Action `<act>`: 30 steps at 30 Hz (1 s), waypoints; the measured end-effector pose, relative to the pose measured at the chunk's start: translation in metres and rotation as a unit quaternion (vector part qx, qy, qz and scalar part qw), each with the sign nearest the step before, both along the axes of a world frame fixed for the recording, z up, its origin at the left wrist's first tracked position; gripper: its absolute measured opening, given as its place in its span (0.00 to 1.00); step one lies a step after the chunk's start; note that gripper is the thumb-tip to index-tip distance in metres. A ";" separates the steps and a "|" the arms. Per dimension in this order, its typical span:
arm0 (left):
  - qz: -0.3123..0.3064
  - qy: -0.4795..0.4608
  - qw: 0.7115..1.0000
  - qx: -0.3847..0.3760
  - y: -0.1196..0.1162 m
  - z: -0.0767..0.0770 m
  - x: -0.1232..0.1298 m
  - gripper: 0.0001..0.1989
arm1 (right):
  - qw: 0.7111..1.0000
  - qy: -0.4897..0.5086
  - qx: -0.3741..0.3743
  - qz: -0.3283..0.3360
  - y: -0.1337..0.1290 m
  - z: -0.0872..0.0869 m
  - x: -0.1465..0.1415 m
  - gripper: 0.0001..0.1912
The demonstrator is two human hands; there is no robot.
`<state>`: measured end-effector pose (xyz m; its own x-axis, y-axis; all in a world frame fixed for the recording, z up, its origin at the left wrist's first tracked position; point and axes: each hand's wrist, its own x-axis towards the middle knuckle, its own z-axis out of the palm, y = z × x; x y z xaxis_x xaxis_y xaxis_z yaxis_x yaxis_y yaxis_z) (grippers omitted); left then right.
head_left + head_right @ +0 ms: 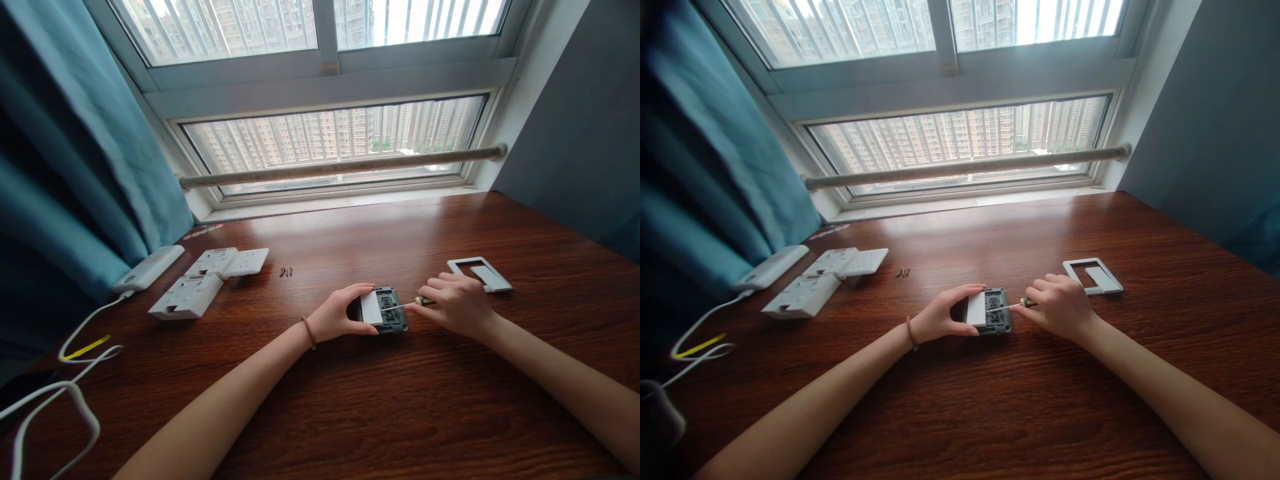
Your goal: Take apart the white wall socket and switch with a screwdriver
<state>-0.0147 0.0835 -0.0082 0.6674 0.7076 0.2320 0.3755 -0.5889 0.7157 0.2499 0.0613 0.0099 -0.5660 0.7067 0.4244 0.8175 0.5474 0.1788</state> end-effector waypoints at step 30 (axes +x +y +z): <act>0.043 0.020 0.998 -0.040 -0.001 0.001 0.001 0.34 | 0.985 0.095 -0.107 -0.100 0.003 -0.022 -0.003 0.26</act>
